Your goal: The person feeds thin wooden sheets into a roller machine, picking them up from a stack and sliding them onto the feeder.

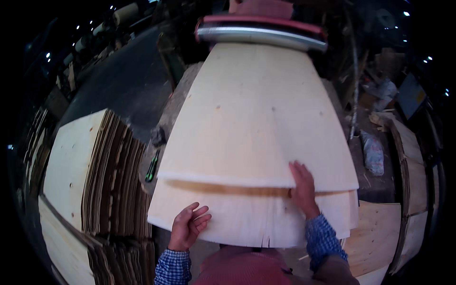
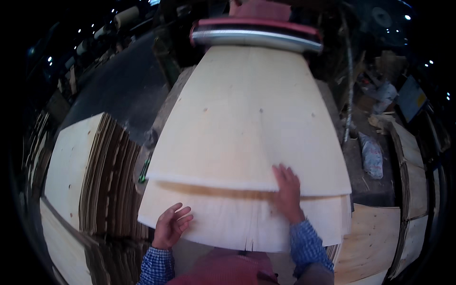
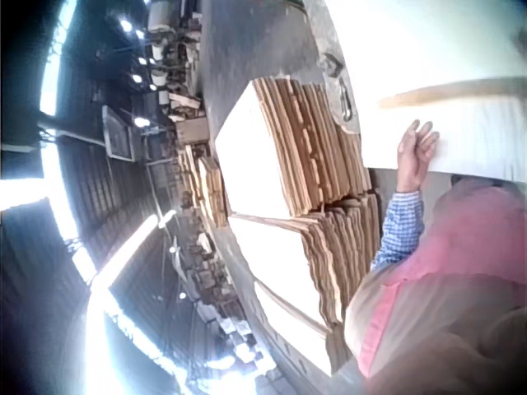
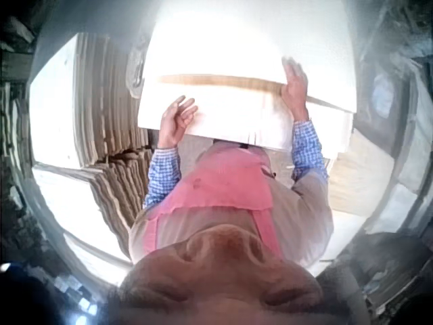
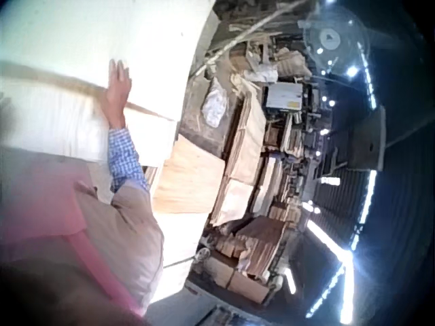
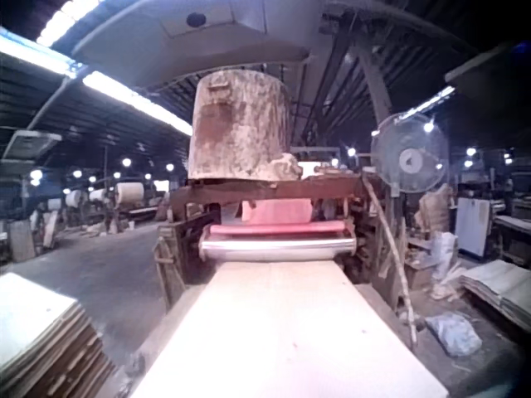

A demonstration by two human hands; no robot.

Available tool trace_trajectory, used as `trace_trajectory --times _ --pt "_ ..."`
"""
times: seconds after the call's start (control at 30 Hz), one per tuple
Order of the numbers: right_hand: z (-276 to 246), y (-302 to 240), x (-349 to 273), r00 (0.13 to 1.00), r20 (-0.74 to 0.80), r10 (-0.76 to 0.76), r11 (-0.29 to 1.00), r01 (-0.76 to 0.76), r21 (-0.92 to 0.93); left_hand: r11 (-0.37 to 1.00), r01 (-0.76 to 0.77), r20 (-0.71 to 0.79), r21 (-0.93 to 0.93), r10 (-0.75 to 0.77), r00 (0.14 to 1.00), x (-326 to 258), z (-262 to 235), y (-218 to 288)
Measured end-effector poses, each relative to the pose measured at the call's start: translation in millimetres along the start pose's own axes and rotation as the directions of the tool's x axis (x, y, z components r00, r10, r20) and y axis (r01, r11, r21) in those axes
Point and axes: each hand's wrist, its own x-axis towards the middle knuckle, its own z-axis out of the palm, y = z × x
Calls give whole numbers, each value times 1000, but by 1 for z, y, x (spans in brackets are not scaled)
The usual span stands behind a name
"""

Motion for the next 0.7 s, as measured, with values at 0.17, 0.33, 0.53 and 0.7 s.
trace_trajectory --times 0.17,0.33,0.53,0.7 --pt "43 55 98 995 -67 -70 997 67 -33 1000 14 -337 -24 -21 941 -46 -57 -23" --pt "90 114 178 977 -74 -200 963 182 -197 999 13 -547 -41 -34 836 -67 -46 -49" --pt "110 87 194 990 78 121 943 -90 -321 993 -12 -576 -115 -57 815 -61 -47 -62" --pt "134 111 103 989 -121 -84 964 50 -261 990 -35 -480 -134 -34 877 -55 -43 -53"
